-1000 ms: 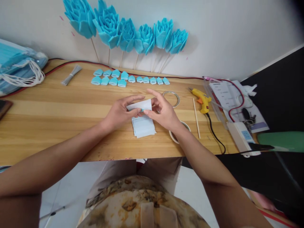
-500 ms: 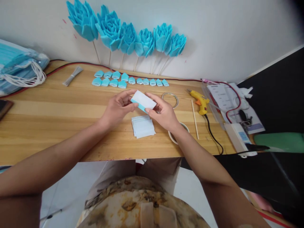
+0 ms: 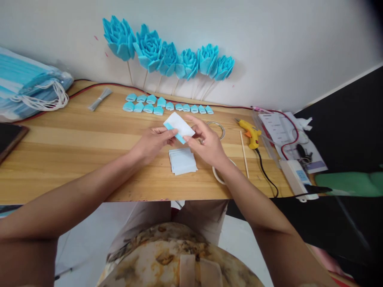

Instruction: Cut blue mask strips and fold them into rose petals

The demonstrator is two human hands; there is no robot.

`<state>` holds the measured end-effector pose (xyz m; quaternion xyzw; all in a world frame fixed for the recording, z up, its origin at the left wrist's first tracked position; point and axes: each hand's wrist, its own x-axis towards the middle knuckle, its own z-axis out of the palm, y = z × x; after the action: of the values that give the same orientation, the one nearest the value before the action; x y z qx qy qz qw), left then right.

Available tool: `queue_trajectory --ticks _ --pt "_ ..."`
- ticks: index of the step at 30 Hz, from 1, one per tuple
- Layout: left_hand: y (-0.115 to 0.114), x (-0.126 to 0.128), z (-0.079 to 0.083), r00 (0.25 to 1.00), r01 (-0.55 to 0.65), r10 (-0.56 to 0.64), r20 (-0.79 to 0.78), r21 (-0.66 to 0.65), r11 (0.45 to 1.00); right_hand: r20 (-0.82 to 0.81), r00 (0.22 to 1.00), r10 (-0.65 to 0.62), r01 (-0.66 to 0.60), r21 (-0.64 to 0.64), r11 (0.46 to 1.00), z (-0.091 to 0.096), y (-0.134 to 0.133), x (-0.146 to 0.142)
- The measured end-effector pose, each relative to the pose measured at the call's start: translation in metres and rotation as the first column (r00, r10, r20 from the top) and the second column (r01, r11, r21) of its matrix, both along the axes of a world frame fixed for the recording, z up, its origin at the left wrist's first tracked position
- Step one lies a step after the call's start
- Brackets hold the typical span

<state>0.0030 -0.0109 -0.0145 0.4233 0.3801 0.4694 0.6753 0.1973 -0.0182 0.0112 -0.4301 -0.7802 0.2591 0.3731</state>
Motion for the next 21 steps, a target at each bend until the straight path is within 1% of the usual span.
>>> queue_trajectory --ticks 1,3,5,7,9,11,15,17,21 --pt "0.0 -0.001 0.001 1.0 0.001 -0.001 0.025 -0.012 1.0 0.03 0.999 0.02 -0.022 0.038 0.999 0.006 0.001 0.005" --pt "0.001 -0.001 0.005 0.997 0.011 -0.008 0.072 -0.037 0.999 0.117 0.992 0.046 -0.064 0.154 0.986 0.02 0.003 0.015" --pt "0.001 -0.001 0.009 0.994 0.018 -0.012 0.107 -0.053 0.998 0.266 0.961 0.077 -0.153 0.279 0.948 0.031 0.006 0.023" --pt "0.001 -0.001 0.01 0.991 0.021 -0.013 0.137 -0.059 0.998 0.398 0.913 0.089 -0.247 0.366 0.897 0.035 0.009 0.026" --pt "0.0 -0.001 0.01 0.988 0.026 -0.017 0.152 -0.061 0.998 0.464 0.882 0.08 -0.296 0.415 0.86 0.032 0.012 0.025" --pt "-0.001 -0.001 0.009 0.988 0.035 -0.025 0.155 -0.062 0.997 0.476 0.877 0.068 -0.309 0.45 0.838 0.025 0.016 0.02" --pt "-0.002 -0.001 0.009 0.988 0.043 -0.035 0.151 -0.048 0.998 0.44 0.895 0.073 -0.312 0.502 0.807 0.008 0.026 0.013" --pt "-0.002 0.0 0.009 0.99 0.042 -0.036 0.137 -0.041 0.998 0.409 0.908 0.09 -0.304 0.497 0.813 0.002 0.031 0.011" --pt "-0.001 0.001 0.008 0.996 0.01 -0.007 0.089 -0.033 0.999 0.292 0.947 0.135 -0.262 0.456 0.85 -0.002 0.033 0.009"
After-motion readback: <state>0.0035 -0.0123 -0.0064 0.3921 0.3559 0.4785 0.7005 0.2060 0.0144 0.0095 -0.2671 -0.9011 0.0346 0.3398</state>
